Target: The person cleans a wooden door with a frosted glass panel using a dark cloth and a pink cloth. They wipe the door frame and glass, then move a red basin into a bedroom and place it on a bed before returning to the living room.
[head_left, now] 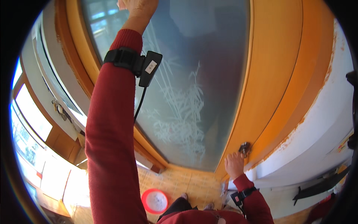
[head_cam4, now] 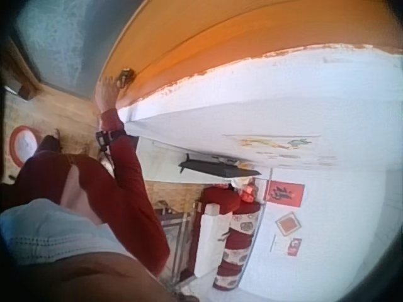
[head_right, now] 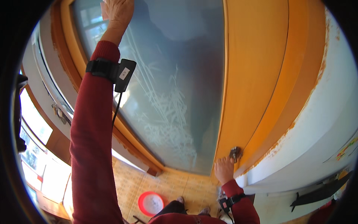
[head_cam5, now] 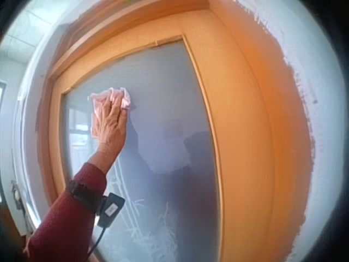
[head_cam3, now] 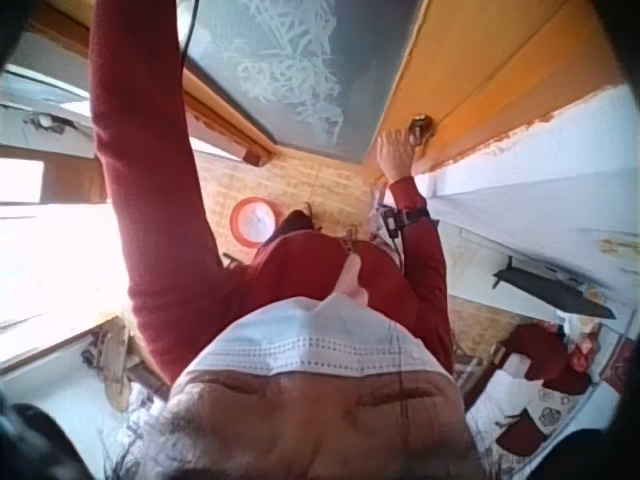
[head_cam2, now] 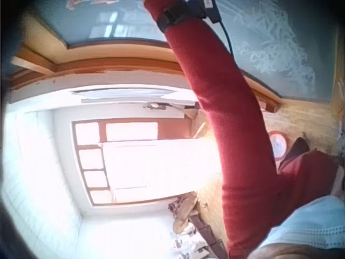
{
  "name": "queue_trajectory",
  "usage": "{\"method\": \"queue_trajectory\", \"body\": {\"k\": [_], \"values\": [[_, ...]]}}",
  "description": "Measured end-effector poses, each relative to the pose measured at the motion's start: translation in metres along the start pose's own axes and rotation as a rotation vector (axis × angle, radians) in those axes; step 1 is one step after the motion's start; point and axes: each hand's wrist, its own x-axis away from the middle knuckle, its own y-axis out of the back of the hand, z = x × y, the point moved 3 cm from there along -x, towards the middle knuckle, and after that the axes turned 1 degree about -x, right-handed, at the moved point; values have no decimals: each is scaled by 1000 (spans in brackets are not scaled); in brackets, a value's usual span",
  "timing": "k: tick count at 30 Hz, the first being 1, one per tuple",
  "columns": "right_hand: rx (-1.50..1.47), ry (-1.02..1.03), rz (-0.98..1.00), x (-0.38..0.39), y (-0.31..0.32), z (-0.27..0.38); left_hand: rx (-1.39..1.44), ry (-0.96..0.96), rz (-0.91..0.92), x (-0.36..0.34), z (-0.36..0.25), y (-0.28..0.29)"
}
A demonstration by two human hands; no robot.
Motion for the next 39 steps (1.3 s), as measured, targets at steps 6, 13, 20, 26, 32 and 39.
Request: {"method": "queue_trajectory", "body": {"k": [6,13,20,26,32,39], "values": [[-6,-30,0,-3,2,1,111,-21,429,238,-148,30],[66,16,-6,-5,-5,1,442,-171,931,456,-264,103],[87,-46,-6,-5,-9,5,182,173,285,308,-179,59],[101,-32,-6,-9,-1,7,375,21,329,308,-228,37],[84,-44,2,-6,-6,4,599,-242,1010,510,-295,100],[12,-55,-35,-10,11,13,1287,1190,919,559,-270,174]]}}
